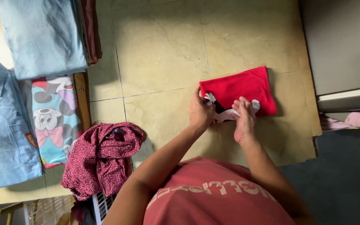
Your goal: The person folds a red t-shirt with a cartoon graphic and then a maroon patterned shirt on a tiled surface. Each shirt is smoothed, folded in half, and then folded again into a compact rectangle before being placed on a growing stack of folded clothes.
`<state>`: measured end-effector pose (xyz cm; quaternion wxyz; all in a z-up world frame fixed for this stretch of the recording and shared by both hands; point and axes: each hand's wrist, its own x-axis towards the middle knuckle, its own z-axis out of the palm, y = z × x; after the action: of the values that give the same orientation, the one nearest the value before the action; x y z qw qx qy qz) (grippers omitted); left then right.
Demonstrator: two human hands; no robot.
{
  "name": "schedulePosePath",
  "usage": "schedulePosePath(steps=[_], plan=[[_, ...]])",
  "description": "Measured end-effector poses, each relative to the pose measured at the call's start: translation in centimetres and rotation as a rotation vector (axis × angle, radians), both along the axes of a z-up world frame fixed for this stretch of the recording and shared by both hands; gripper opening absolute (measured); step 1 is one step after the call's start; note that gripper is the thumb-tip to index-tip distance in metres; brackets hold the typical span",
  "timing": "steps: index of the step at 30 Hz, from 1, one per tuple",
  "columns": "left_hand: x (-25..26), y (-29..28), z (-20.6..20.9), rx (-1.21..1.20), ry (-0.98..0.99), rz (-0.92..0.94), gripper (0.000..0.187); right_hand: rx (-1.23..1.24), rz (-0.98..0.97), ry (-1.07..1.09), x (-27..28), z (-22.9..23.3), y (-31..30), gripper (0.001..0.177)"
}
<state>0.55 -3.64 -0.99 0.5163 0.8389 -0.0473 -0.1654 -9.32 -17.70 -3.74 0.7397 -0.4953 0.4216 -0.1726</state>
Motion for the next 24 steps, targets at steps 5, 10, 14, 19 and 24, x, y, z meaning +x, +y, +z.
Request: schedulePosePath(steps=[5,10,14,19,24], plan=[[0.2,-2.2,-0.7,-0.32,0.237,0.237,0.101,0.13,0.012,-0.038,-0.2,0.5,-1.2,0.037],[0.6,-2.2,-0.4,-0.439,0.568,0.192,0.063,0.158,0.08,-0.096,-0.2,0.8,-1.3,0.039],[1.1,-0.9,2.0,-0.495,0.406,-0.041,0.03,0.452,0.048,-0.122,-1.9,2.1,-0.5,0.048],[0.9,2.0,9.0,-0.074,-0.341,-0.418,0.015,0.885,0.447,-0.594,-2.3,4.1,-0.2,0.083],[-2.1,6.4,13.7,0.252,-0.819,-0.732,0.019,0.923,0.406,-0.692,1.7,5.4,-1.7,0.094]])
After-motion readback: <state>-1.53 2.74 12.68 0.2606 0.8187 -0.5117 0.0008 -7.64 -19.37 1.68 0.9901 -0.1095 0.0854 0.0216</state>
